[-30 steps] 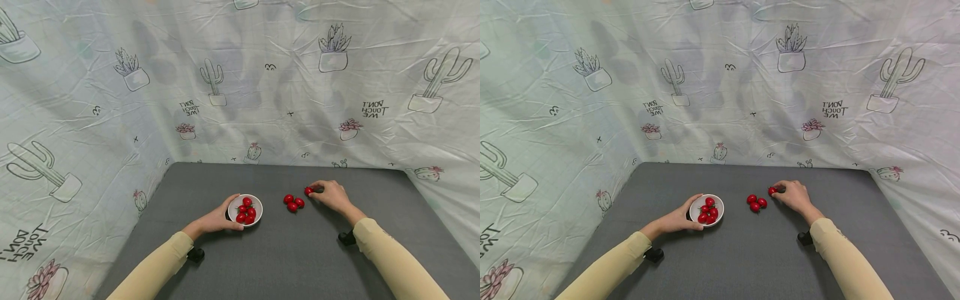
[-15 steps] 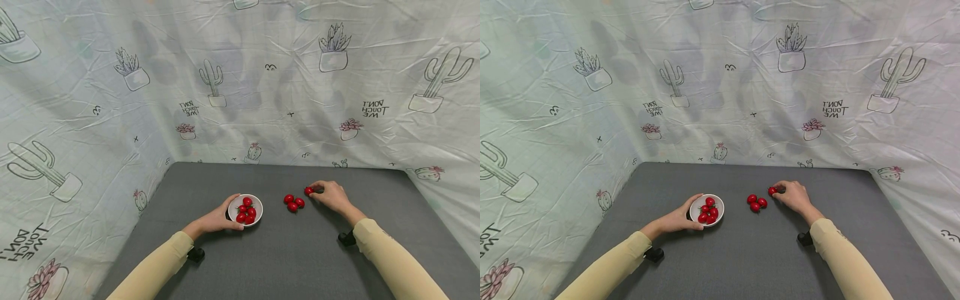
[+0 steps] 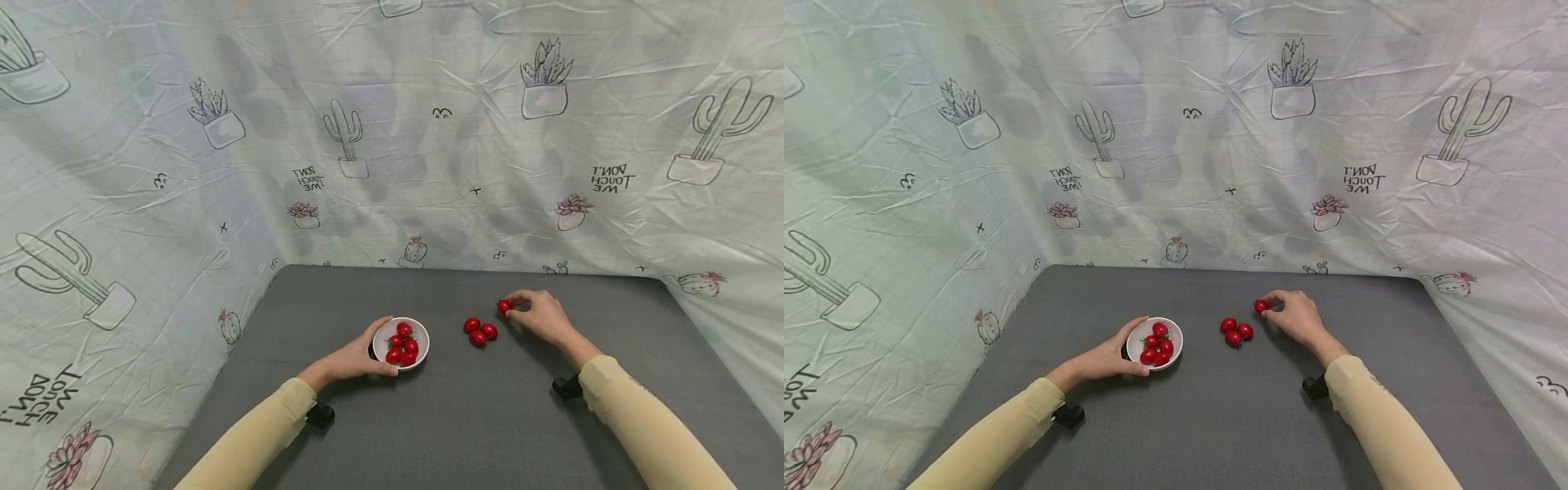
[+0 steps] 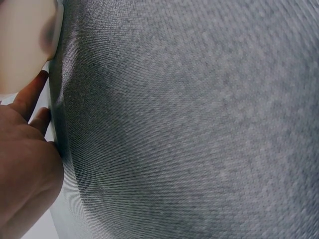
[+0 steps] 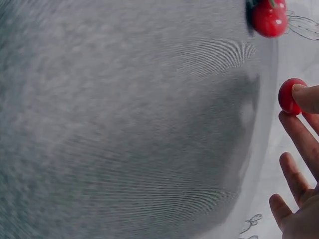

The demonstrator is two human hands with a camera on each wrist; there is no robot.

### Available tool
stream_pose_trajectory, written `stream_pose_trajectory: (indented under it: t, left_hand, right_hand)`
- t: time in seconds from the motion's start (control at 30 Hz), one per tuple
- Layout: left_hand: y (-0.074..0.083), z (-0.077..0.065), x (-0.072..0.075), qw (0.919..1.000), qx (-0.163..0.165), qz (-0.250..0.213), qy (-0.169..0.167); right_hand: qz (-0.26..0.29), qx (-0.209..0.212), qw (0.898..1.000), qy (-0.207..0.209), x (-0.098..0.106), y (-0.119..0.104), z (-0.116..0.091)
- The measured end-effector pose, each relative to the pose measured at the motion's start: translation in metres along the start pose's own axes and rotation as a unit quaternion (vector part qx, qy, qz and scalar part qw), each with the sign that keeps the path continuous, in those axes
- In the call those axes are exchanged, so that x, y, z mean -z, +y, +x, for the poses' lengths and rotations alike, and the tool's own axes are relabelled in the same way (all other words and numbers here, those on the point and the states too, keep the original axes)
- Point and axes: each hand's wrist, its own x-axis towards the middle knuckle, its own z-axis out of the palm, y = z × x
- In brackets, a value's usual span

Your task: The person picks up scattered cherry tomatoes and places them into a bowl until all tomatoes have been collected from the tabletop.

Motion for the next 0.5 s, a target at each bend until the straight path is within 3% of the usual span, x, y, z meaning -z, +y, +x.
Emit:
stream_pose_trajectory:
  t: [0.5]
  left_hand:
    - [-0.001,0.001,0.000,1.0000,0.002,0.004,0.000]
  right_hand:
    - [0.050,0.029,0.998,-0.031,0.006,-0.037,0.008]
